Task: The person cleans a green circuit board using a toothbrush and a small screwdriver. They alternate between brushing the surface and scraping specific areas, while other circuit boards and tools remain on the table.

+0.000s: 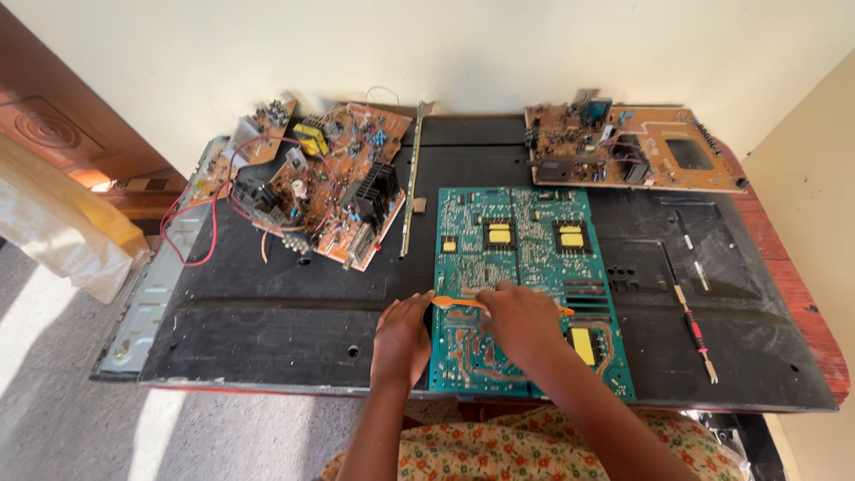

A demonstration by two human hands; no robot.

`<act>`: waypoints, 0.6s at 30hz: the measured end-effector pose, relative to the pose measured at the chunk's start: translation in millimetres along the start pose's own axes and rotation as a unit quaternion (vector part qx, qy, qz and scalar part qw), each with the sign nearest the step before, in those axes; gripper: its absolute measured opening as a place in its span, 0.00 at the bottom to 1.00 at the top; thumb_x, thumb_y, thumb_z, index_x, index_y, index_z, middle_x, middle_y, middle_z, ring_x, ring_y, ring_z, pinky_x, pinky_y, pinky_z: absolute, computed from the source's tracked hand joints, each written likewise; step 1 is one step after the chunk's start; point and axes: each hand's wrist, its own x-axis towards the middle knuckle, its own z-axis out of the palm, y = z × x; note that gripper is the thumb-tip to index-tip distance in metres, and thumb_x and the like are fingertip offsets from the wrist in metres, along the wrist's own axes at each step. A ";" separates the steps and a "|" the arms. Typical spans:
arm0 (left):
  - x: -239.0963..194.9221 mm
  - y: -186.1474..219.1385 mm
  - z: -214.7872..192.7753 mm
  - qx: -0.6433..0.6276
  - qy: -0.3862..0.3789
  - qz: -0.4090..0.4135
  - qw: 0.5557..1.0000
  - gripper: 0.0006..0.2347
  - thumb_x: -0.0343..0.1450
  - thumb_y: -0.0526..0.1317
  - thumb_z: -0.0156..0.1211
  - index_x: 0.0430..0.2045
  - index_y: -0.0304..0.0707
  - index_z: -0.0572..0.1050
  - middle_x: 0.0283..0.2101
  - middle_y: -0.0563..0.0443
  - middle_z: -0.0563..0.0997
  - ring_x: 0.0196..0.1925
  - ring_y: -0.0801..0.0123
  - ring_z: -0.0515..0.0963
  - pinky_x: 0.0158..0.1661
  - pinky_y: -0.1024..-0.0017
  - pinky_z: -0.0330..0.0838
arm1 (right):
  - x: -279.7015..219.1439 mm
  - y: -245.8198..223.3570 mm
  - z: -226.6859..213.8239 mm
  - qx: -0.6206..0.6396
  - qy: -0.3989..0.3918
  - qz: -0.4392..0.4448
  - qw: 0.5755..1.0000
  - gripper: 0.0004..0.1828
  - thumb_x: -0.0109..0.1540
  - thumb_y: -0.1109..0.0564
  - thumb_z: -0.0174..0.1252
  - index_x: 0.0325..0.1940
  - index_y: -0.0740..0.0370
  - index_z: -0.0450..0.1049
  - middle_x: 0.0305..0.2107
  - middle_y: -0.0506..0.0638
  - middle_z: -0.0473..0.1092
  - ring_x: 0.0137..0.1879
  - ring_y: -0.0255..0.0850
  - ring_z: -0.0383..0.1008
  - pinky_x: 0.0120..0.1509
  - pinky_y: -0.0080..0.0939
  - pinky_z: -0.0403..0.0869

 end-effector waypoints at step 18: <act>0.8 2.8 1.8 0.027 0.042 0.032 0.998 0.21 0.70 0.28 0.50 0.57 0.48 0.75 0.56 0.51 0.80 0.62 0.60 0.76 0.67 0.58 0.62 | -4.3 55.3 2.9 0.054 0.001 0.274 0.960 0.24 0.68 0.59 0.50 0.70 0.46 0.68 0.46 0.53 0.72 0.50 0.51 0.79 0.47 0.57 0.79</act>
